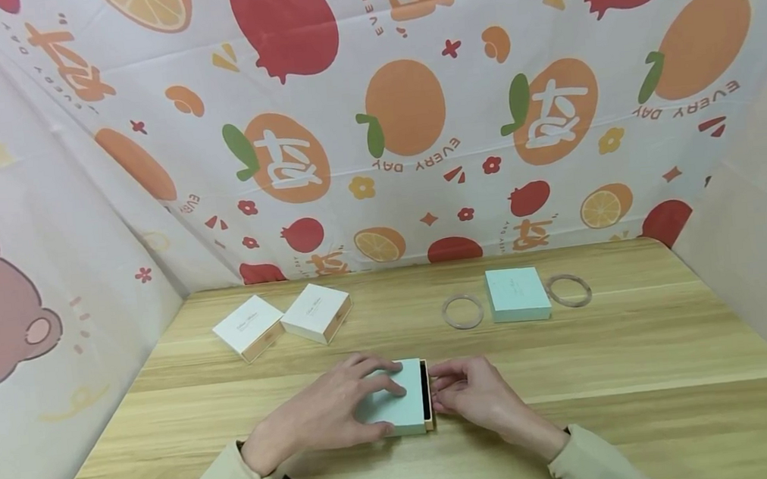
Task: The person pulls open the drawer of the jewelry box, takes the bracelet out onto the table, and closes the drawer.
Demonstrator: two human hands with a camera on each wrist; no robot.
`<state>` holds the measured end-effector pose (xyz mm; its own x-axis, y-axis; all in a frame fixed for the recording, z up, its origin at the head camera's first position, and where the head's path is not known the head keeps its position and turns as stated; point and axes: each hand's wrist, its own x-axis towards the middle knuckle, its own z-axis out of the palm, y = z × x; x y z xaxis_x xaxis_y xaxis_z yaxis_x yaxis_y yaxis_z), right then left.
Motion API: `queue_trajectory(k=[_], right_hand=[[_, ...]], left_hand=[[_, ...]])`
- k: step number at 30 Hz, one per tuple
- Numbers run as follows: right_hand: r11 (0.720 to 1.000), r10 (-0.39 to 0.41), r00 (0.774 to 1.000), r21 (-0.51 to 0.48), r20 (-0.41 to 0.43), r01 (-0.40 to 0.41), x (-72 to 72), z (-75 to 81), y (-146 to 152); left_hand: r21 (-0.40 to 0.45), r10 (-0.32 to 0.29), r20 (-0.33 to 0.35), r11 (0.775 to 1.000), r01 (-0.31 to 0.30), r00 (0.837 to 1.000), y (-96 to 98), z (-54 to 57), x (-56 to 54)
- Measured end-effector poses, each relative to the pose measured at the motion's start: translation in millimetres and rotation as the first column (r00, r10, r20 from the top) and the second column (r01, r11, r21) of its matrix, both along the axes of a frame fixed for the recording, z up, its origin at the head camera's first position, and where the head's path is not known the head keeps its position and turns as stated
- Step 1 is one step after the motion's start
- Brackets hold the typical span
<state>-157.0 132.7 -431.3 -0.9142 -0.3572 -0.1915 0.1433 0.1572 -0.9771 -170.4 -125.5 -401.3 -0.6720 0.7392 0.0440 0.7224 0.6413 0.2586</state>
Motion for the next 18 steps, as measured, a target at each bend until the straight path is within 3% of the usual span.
queue_trajectory(k=[18], right_hand=[[0.997, 0.058, 0.998, -0.042, -0.001, -0.058, 1.7, 0.0, -4.9]], left_hand=[[0.004, -0.007, -0.013, 1.0, 0.007, 1.0, 0.3, -1.2, 1.1]])
